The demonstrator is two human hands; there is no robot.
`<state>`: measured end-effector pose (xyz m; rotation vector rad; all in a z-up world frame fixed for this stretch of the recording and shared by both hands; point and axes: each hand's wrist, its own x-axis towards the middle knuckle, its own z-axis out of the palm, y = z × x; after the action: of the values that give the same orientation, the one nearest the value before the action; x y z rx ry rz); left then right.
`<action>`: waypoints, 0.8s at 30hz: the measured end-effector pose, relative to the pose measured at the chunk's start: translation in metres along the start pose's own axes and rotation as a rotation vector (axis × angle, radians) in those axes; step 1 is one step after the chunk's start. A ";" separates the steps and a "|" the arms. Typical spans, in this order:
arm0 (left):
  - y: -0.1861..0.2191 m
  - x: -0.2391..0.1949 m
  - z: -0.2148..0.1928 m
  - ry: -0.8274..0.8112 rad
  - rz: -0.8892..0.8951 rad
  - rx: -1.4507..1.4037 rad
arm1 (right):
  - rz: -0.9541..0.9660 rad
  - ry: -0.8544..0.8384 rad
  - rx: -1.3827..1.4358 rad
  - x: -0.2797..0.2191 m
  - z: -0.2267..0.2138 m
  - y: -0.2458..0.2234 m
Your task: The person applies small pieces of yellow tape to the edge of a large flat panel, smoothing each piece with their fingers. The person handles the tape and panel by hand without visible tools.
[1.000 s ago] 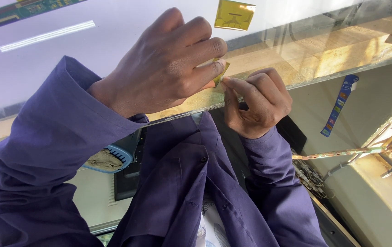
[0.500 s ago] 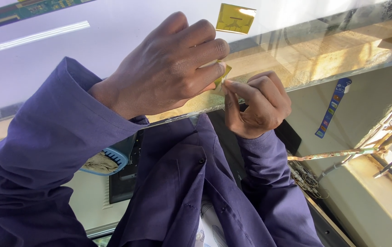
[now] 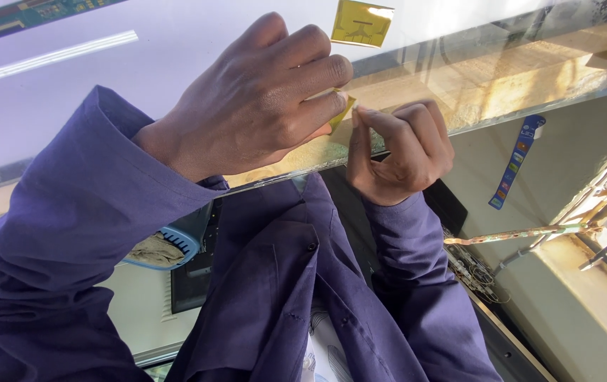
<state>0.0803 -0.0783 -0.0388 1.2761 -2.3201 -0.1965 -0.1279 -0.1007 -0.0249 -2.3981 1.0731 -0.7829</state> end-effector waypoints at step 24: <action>-0.005 0.000 -0.002 -0.053 -0.004 -0.215 | 0.271 0.102 0.356 -0.032 -0.048 0.049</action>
<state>0.0852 -0.0808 -0.0384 1.1812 -2.2696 -0.4731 -0.2026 -0.1133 -0.0257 -1.8894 1.1571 -0.9188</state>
